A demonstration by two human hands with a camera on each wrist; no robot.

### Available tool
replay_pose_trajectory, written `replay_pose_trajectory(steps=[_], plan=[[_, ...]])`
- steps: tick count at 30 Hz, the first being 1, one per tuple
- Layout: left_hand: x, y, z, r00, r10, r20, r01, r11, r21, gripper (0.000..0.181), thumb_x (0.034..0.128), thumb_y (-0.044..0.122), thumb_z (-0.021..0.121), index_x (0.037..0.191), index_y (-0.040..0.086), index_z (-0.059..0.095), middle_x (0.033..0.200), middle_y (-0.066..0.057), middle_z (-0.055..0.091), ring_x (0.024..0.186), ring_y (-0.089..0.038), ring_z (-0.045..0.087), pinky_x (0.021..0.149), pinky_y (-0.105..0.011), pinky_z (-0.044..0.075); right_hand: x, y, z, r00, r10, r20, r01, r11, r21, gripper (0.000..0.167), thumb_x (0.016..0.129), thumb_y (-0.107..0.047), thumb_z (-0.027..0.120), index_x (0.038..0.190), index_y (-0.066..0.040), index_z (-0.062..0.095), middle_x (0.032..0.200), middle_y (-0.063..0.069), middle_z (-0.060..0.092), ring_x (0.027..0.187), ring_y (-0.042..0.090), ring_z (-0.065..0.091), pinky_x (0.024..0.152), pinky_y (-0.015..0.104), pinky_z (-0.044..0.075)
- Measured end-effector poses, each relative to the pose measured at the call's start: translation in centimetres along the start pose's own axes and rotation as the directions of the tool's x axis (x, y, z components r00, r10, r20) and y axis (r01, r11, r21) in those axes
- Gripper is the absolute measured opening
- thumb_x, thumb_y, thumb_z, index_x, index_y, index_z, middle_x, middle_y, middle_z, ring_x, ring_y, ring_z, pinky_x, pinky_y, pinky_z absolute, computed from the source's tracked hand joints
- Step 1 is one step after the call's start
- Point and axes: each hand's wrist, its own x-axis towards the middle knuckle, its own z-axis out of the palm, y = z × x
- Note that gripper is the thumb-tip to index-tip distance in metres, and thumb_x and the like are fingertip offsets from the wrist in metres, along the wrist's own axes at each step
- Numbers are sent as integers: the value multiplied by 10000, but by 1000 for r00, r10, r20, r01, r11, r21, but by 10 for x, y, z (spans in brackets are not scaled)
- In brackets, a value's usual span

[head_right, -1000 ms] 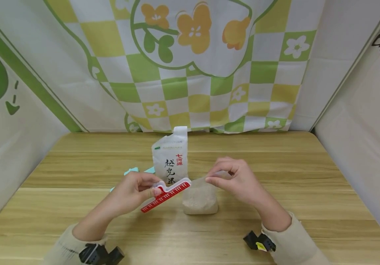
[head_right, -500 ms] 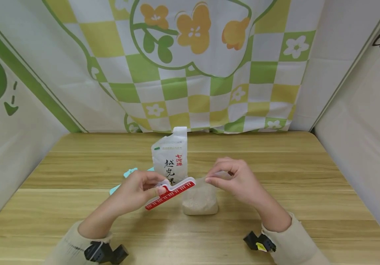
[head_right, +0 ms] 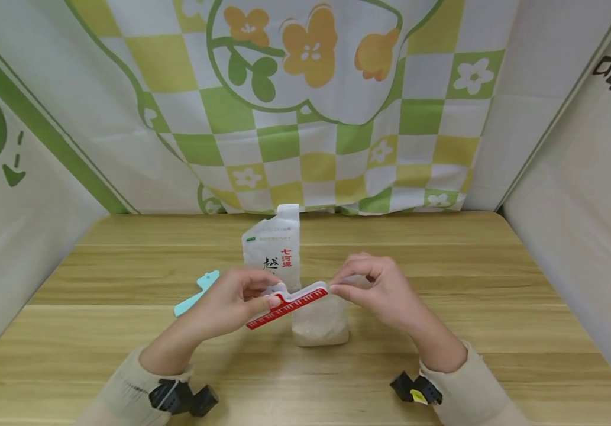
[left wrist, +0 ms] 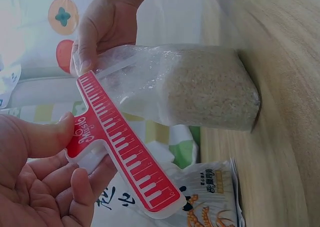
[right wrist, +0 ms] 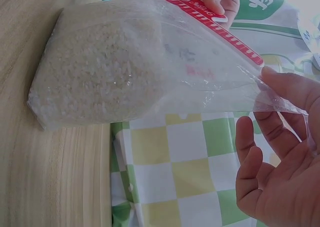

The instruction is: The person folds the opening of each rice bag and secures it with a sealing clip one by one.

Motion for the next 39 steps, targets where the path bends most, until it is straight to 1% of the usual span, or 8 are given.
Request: replay_pose_trajectory(steps=[6,9,14,20,24,28,35,39], plan=[[3,2,1,1000,18,9,-18,1000,-16,167,924,125,702,1073,56,732,1047,-79,745,902,-119,695,802,-311,567,0,-1,-1,1000,9,-7,-10,1000,-18,152,831,33,751,844,-117,766,809,-26,694,786,80,615,739,243,519],[3,1,1,999,35,16,-35,999,-19,160,921,110,703,1063,43,731,1030,-91,747,889,-120,699,790,-301,567,-1,-3,-2,999,54,-2,-54,998,-41,115,852,-15,753,864,-129,752,834,-32,701,795,72,624,748,240,519],[3,0,1,999,47,19,-47,999,-13,171,920,114,705,1075,45,731,1060,-91,738,921,-128,696,805,-298,569,-3,-7,-12,993,119,-3,-119,990,-77,65,890,-37,712,908,-88,676,888,-100,663,775,65,583,673,249,473],[3,0,2,999,51,17,-51,999,-3,174,920,111,705,1080,48,733,1069,-89,736,921,-130,688,800,-298,566,-5,-9,-24,996,84,23,-79,985,-153,80,891,-31,704,880,-105,678,871,-132,653,818,68,593,715,270,460],[3,1,3,998,56,6,-56,998,3,172,920,125,709,1075,57,737,1064,-79,736,914,-119,682,796,-290,563,-5,-10,-24,998,59,21,-55,985,-162,135,886,-19,712,847,-147,692,867,-105,664,816,60,603,702,265,473],[5,4,5,998,69,4,-69,997,-23,171,919,120,709,1074,54,737,1082,-88,728,942,-132,688,823,-290,570,-4,-13,-22,999,38,5,-37,987,-157,186,873,5,718,841,-177,703,872,-90,668,826,52,601,696,257,468],[8,11,8,996,87,10,-86,995,-55,182,922,128,708,1082,44,727,1085,-94,721,933,-128,687,832,-278,568,-4,-15,-21,1000,22,4,-22,989,-146,91,873,-53,743,854,-138,715,884,-86,677,839,44,594,669,264,453],[10,13,10,994,105,6,-104,993,-59,162,919,119,710,1061,42,727,1066,-94,717,917,-120,680,838,-266,566,-4,-12,-25,999,21,24,-17,987,-158,66,873,-71,749,866,-129,717,896,-78,685,837,40,599,662,266,451]])
